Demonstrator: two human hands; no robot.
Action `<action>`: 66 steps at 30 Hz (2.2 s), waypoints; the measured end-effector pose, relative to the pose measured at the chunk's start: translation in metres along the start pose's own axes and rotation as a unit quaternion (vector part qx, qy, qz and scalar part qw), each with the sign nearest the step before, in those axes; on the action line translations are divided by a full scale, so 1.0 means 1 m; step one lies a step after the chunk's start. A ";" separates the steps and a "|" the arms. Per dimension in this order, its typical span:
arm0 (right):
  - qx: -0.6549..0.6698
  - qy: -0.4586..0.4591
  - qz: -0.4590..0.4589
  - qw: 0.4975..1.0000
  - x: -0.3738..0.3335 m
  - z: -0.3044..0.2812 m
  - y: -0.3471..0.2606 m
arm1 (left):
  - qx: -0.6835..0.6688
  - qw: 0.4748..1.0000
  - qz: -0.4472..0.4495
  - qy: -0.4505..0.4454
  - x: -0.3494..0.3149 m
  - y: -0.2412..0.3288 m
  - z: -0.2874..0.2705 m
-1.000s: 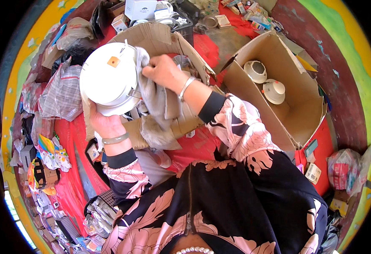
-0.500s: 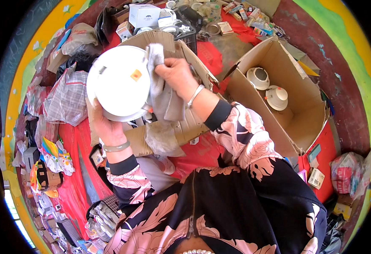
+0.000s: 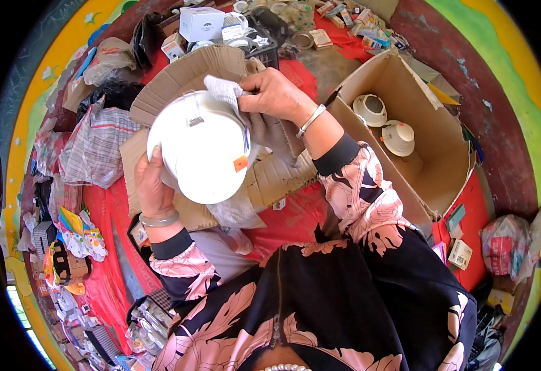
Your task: The person wipes circular white light fixtures with a cloth, handling them one at a time and placing them in a cardboard box.
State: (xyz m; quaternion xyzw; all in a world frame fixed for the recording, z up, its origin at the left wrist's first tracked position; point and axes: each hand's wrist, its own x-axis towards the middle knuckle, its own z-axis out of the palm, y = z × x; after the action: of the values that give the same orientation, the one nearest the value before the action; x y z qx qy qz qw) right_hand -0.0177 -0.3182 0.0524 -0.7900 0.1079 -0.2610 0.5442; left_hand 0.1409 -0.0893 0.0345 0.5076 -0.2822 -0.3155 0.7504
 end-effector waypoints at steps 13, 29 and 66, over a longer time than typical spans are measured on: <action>0.063 0.014 0.007 0.998 0.000 0.019 0.014 | -0.046 0.999 0.016 0.005 0.004 0.006 -0.001; 0.566 0.295 0.189 0.746 0.016 0.039 0.010 | -0.105 0.991 0.069 0.034 0.004 -0.031 0.036; 0.202 0.053 0.147 0.967 -0.008 0.064 0.002 | -0.036 0.971 0.192 0.136 0.014 -0.019 -0.013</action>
State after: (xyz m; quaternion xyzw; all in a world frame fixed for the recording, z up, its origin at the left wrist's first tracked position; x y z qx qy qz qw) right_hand 0.0101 -0.2638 0.0313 -0.6246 0.1964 -0.2361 0.7180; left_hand 0.1563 -0.0978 0.0142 0.4546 -0.2580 -0.1041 0.8462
